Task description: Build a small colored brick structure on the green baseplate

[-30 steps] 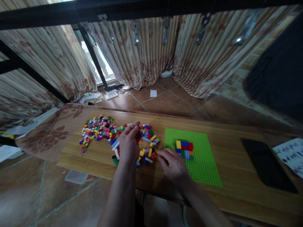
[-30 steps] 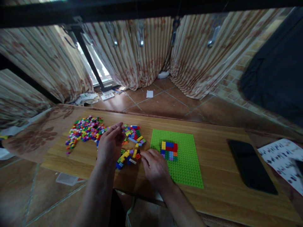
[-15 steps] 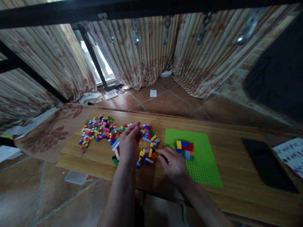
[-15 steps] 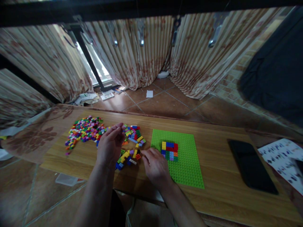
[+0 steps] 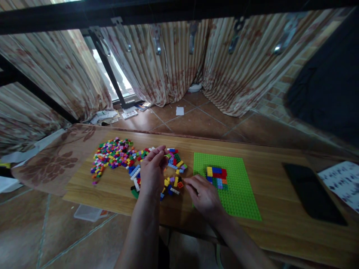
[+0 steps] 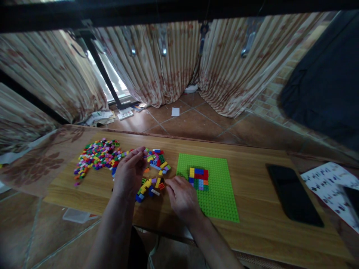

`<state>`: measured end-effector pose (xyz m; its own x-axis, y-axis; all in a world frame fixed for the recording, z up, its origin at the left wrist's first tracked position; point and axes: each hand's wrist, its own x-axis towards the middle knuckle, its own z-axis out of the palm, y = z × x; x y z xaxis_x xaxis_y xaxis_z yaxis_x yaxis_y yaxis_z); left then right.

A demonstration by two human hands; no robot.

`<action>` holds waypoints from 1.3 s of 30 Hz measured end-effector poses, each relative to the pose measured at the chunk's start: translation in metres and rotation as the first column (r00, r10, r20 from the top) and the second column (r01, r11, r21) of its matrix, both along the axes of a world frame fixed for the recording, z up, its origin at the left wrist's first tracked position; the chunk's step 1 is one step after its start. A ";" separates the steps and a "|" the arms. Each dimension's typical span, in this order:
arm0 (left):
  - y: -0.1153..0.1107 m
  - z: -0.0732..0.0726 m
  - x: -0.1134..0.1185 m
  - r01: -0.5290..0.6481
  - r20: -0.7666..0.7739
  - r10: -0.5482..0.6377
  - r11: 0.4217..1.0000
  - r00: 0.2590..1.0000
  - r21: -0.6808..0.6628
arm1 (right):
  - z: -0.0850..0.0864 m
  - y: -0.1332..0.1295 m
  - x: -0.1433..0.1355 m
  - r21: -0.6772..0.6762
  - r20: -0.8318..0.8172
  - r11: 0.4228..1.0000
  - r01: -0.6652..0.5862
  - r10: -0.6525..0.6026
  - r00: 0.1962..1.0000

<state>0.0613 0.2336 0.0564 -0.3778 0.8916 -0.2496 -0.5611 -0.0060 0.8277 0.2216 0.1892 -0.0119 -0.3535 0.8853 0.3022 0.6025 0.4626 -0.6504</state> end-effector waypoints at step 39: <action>-0.031 -0.044 0.092 0.517 -0.889 -0.147 0.768 -0.433 -0.378 | 0.007 0.032 0.101 -0.023 0.202 0.967 0.253 -0.244 0.949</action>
